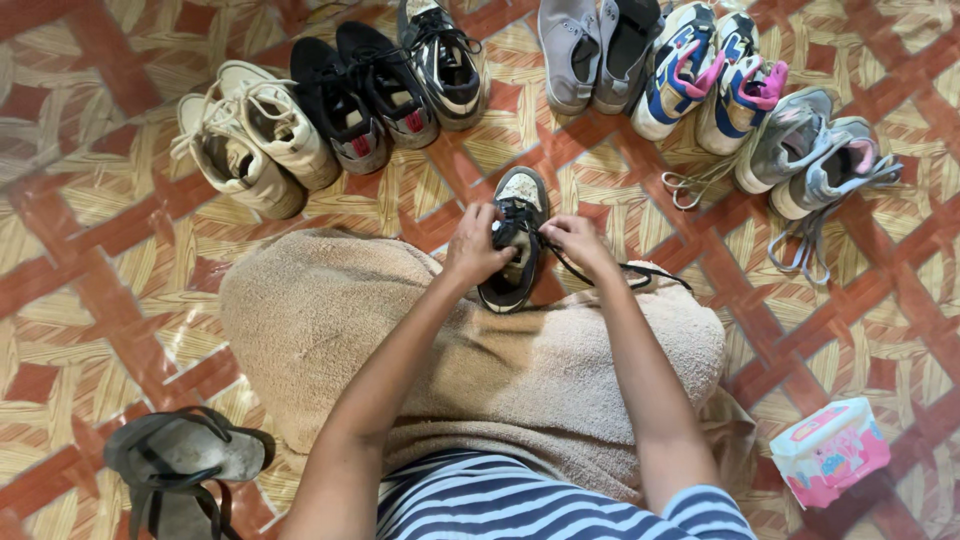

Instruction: The person sits on a towel on the floor and laces a single sneaker by threading the laces through the eyelets and tying a knot. The person then picks up a pair of slip-on shoes and places them on the towel.

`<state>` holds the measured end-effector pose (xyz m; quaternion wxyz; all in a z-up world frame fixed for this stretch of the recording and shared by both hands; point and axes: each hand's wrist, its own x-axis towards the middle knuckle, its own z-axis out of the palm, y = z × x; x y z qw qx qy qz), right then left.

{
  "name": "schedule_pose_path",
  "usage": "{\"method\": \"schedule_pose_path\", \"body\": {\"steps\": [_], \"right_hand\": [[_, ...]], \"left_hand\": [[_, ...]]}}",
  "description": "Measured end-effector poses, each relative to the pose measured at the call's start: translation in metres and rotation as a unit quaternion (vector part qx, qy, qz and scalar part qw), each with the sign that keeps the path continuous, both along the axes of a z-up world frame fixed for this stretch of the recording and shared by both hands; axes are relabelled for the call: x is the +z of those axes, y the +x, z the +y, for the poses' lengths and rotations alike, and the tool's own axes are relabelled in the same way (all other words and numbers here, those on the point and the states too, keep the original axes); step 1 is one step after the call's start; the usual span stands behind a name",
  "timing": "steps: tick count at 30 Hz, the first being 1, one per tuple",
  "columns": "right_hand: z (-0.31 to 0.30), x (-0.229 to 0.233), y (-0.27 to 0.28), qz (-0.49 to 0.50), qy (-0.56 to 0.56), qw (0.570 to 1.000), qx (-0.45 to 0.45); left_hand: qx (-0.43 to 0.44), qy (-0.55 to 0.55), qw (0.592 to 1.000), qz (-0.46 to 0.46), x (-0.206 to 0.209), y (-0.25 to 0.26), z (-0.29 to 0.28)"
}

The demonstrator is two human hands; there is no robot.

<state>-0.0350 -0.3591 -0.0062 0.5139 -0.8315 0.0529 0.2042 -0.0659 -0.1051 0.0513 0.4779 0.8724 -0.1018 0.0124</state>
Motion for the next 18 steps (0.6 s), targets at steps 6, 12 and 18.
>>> {"method": "schedule_pose_path", "body": {"steps": [6,12,18], "right_hand": [[0.004,-0.04,0.014,0.155,0.117,0.98,-0.048],[0.003,-0.039,0.024,0.173,0.183,0.967,-0.038],[-0.002,-0.02,0.029,0.169,0.123,0.977,-0.033]], "left_hand": [[0.009,-0.013,1.0,-0.003,-0.012,-0.003,0.01],[0.019,-0.026,0.999,-0.006,-0.02,-0.004,0.01],[0.016,-0.013,0.997,0.08,-0.017,-0.002,0.011]]}}
